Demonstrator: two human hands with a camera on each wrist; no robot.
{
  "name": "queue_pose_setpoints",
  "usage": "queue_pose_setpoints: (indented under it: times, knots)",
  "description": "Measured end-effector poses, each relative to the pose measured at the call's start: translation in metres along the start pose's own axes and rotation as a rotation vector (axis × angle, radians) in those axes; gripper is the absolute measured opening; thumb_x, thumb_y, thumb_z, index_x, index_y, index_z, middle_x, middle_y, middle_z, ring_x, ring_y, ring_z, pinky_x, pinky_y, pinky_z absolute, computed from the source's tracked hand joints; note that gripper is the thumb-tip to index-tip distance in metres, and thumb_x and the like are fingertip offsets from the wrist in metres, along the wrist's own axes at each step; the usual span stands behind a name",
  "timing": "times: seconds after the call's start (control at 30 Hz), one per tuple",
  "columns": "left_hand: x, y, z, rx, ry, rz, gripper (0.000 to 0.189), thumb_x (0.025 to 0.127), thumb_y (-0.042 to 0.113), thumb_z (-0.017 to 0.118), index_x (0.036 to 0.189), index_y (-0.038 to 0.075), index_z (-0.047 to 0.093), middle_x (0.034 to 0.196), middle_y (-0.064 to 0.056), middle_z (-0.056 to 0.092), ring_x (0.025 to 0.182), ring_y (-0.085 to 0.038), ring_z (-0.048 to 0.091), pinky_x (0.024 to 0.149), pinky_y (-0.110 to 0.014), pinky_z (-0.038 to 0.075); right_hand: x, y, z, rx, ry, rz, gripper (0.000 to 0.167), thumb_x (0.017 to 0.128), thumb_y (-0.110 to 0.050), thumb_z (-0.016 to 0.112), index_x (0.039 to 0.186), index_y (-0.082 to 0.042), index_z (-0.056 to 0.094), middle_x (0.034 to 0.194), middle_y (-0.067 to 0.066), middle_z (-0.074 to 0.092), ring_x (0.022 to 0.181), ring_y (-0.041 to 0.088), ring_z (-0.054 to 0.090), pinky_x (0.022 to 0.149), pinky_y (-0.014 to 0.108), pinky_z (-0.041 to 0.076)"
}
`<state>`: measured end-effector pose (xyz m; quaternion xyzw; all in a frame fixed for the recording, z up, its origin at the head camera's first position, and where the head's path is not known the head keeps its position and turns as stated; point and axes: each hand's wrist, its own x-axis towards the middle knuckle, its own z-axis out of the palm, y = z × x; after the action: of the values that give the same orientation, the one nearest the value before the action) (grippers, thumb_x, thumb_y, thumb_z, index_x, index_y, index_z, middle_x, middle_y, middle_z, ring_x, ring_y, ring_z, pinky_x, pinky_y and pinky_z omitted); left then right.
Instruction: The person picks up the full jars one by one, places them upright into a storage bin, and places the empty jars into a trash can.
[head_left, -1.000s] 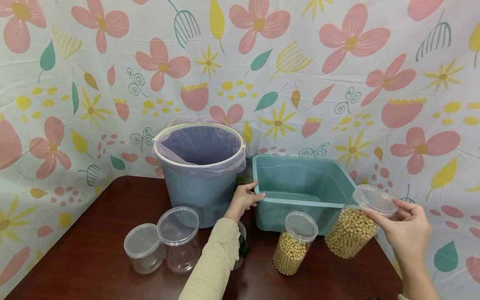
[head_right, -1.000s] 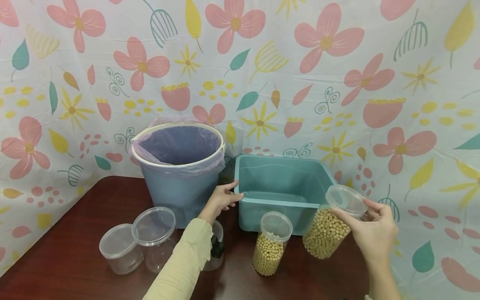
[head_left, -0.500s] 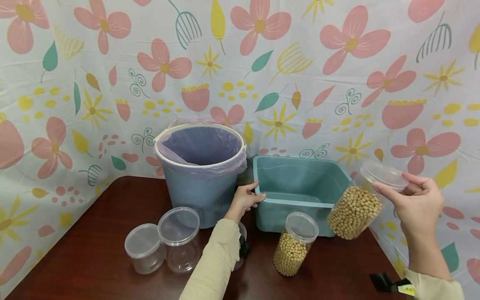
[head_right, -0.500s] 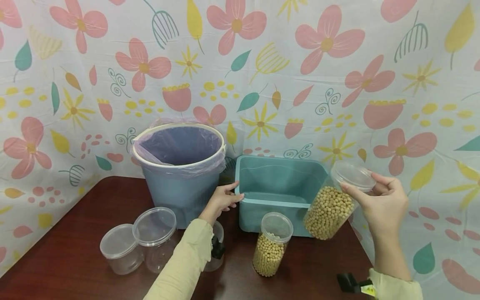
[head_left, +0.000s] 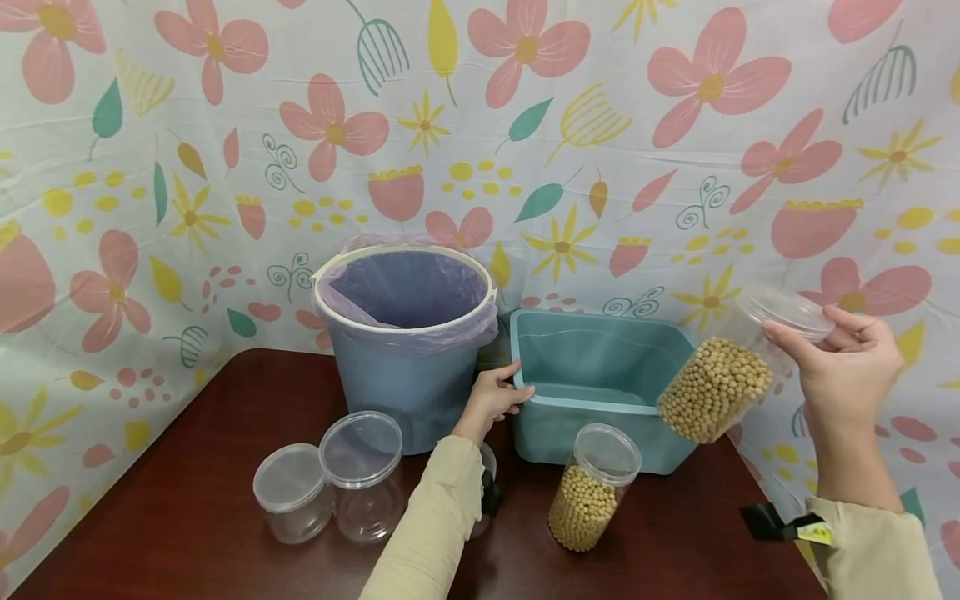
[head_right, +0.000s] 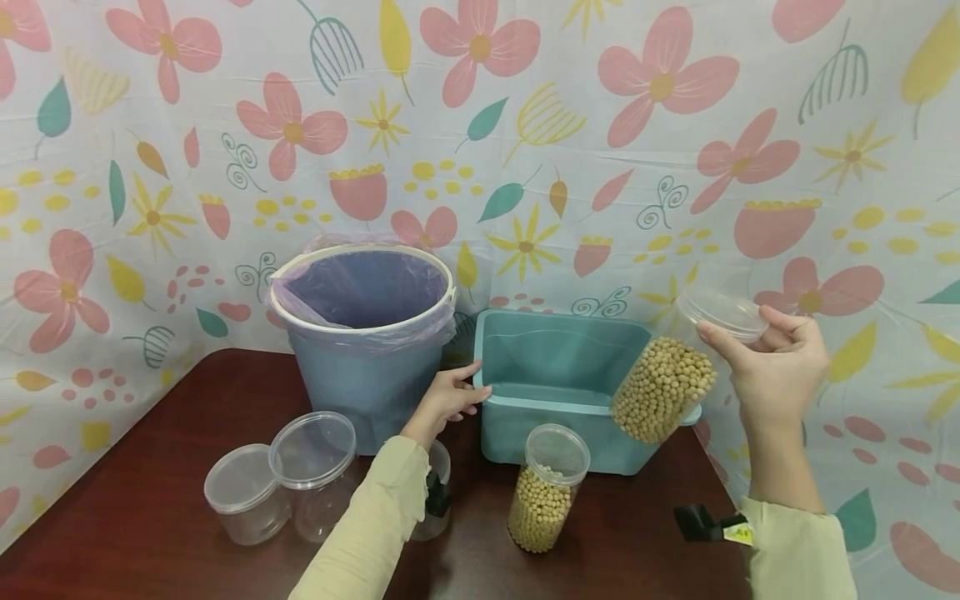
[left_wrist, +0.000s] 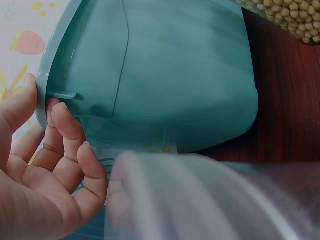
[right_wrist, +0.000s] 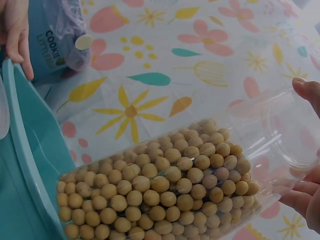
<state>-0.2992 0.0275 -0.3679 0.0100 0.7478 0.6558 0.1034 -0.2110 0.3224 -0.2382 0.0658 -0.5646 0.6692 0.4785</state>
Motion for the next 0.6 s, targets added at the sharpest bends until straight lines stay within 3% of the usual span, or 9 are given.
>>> queue_pose_setpoints:
  times: [0.17,0.27,0.43,0.6]
  knots:
    - [0.001,0.001,0.0,0.001,-0.002,-0.005,0.058,0.079,0.019,0.069,0.132,0.025,0.046,0.078,-0.003,0.058,0.055,-0.015,0.054,0.044,-0.022,0.031,0.009,0.004,0.008,-0.059,0.06,0.036,0.047,0.055,0.014,0.077,0.092,-0.004,0.056,0.045,0.003,0.045,0.037,0.006,0.046,0.04,0.013,0.036]
    - [0.001,0.001,0.0,0.0,0.004,-0.005,0.057,0.079,0.019,0.069,0.131,0.025,0.047,0.079,-0.003,0.058,0.055,-0.015,0.054,0.044,-0.022,0.031,0.012,0.011,0.014,-0.093,0.076,0.026,0.047,0.053,0.011,0.079,0.091,-0.005,0.056,0.048,0.002,0.047,0.043,0.005,0.052,0.043,0.013,0.039]
    - [0.001,0.001,0.0,-0.003,0.008,-0.009,0.057,0.079,0.019,0.069,0.131,0.026,0.047,0.08,-0.003,0.057,0.055,-0.014,0.054,0.044,-0.022,0.032,0.015,0.031,0.021,-0.143,0.088,-0.019,0.048,0.054,0.006,0.081,0.093,-0.004,0.056,0.051,0.002,0.047,0.044,0.005,0.051,0.043,0.013,0.04]
    - [0.0,0.001,0.001,-0.001,0.004,-0.012,0.057,0.079,0.02,0.069,0.131,0.027,0.047,0.079,-0.003,0.057,0.059,-0.018,0.056,0.044,-0.022,0.032,0.012,0.05,0.021,-0.223,0.11,0.007,0.05,0.055,-0.001,0.084,0.095,-0.006,0.055,0.062,-0.001,0.055,0.05,0.005,0.049,0.049,0.013,0.041]
